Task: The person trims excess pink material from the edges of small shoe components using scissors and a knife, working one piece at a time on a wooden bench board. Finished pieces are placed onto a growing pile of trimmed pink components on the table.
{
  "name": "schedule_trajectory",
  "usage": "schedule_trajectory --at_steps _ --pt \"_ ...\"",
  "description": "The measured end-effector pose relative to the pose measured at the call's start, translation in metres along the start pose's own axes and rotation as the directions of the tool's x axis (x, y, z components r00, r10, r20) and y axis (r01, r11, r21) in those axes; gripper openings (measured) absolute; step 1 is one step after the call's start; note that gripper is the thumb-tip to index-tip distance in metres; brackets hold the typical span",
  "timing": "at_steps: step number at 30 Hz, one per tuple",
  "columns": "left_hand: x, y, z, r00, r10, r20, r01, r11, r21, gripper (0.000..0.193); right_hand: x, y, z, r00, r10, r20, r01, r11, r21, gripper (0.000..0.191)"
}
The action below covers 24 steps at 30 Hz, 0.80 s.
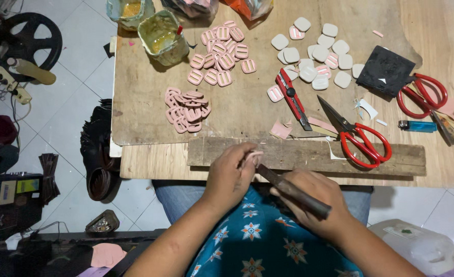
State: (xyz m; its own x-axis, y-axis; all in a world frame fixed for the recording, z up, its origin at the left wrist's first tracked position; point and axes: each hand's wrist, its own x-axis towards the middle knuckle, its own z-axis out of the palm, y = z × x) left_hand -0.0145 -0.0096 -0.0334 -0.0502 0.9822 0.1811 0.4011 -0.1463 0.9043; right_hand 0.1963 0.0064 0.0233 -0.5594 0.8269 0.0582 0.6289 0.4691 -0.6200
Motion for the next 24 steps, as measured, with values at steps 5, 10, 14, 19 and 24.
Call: schedule_trajectory --at_steps 5,10,14,19,24 --pt "0.006 -0.001 -0.002 0.956 0.286 -0.060 -0.257 0.921 0.292 0.016 0.004 0.010 -0.009 0.985 -0.060 -0.164 0.046 0.995 -0.088 0.029" --pt "-0.001 -0.006 -0.004 0.914 0.404 -0.051 -0.367 0.872 0.325 0.028 0.006 0.025 -0.016 0.974 0.141 -0.175 -0.154 0.986 -0.062 0.034" --pt "-0.004 -0.008 0.000 0.950 0.304 -0.075 -0.271 0.918 0.289 0.036 0.015 0.028 -0.005 0.984 0.058 -0.170 -0.069 0.996 -0.056 0.034" --pt "-0.002 -0.009 0.005 0.977 0.206 -0.058 -0.181 0.938 0.296 0.038 0.029 0.022 0.009 0.973 -0.153 -0.174 0.155 0.988 0.002 0.049" --pt "-0.004 -0.013 0.006 0.976 0.211 -0.060 -0.182 0.932 0.313 0.042 0.025 0.015 0.008 0.990 -0.135 -0.050 0.135 0.991 -0.003 0.058"
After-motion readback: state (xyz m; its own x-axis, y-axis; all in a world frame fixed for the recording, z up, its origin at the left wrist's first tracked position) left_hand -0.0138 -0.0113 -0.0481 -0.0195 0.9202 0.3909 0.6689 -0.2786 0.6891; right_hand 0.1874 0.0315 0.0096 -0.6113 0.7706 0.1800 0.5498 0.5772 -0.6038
